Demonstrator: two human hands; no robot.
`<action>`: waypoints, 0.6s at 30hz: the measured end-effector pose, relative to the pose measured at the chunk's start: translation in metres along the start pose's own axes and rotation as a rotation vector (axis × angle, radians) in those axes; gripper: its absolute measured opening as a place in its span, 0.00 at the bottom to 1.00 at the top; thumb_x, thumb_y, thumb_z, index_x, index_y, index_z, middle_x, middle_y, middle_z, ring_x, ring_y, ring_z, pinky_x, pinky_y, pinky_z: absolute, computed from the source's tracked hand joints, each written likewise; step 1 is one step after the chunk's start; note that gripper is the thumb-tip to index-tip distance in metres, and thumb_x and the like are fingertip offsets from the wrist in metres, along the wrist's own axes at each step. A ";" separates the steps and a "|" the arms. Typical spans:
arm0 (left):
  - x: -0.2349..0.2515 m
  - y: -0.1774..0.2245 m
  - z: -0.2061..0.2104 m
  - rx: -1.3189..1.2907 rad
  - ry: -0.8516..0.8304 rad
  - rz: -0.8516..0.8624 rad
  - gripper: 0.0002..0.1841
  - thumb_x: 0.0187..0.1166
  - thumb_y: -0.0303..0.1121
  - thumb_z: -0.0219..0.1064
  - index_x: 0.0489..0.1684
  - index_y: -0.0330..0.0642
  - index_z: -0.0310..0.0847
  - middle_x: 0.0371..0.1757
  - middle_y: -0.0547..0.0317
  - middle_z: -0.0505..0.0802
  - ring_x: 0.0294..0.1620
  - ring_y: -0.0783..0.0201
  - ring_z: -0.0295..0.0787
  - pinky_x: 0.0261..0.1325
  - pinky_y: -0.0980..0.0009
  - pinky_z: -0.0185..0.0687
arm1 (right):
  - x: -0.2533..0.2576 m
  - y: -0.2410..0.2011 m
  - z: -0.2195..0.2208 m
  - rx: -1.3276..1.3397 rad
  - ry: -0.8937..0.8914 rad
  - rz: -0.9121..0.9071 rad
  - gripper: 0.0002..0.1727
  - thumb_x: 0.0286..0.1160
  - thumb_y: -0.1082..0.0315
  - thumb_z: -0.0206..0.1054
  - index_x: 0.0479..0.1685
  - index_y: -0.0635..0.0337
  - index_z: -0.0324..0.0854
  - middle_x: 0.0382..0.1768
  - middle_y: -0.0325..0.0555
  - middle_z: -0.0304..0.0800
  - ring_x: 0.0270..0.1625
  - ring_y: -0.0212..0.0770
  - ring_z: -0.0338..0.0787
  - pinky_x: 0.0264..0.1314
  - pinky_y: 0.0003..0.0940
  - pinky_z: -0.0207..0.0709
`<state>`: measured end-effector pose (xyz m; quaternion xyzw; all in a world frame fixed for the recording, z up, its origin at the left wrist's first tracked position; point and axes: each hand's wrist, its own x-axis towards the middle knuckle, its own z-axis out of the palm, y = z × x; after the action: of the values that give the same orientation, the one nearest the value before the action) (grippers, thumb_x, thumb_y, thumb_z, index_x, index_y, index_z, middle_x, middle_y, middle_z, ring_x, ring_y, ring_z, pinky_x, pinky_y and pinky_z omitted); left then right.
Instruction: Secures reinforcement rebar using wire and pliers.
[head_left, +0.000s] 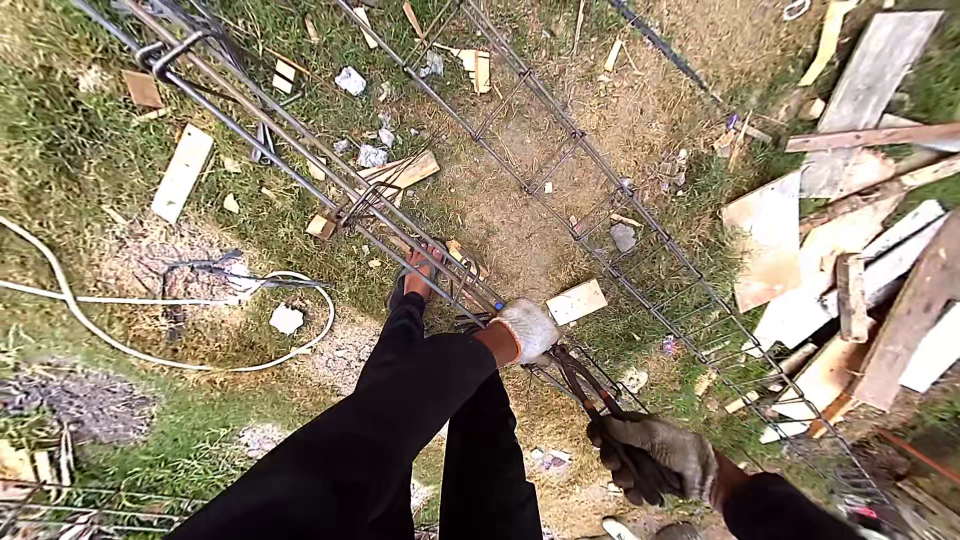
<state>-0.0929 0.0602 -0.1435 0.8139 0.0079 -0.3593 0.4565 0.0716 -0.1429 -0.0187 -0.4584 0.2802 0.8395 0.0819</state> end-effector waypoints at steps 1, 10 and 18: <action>0.010 -0.004 0.007 0.022 -0.002 0.000 0.22 0.75 0.56 0.72 0.60 0.53 0.87 0.40 0.49 0.93 0.45 0.44 0.90 0.49 0.40 0.81 | 0.002 0.003 0.003 -0.022 0.029 -0.054 0.28 0.73 0.45 0.71 0.66 0.52 0.77 0.36 0.50 0.92 0.32 0.48 0.95 0.36 0.47 0.93; 0.033 -0.011 0.014 0.069 0.023 0.025 0.27 0.73 0.61 0.70 0.69 0.63 0.84 0.44 0.53 0.96 0.48 0.48 0.92 0.58 0.40 0.80 | -0.012 -0.021 0.024 -0.471 0.348 -0.142 0.44 0.44 0.61 0.85 0.71 0.49 0.70 0.31 0.49 0.86 0.22 0.44 0.88 0.24 0.43 0.87; 0.035 -0.013 0.018 0.112 0.017 0.008 0.29 0.73 0.65 0.67 0.72 0.68 0.82 0.45 0.58 0.96 0.47 0.52 0.93 0.54 0.40 0.82 | -0.013 -0.017 0.013 -0.523 0.380 -0.252 0.36 0.54 0.59 0.76 0.70 0.50 0.74 0.43 0.47 0.89 0.30 0.43 0.90 0.28 0.41 0.87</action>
<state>-0.0819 0.0433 -0.1800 0.8412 -0.0116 -0.3502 0.4119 0.0763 -0.1200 -0.0094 -0.6429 0.0071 0.7658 0.0113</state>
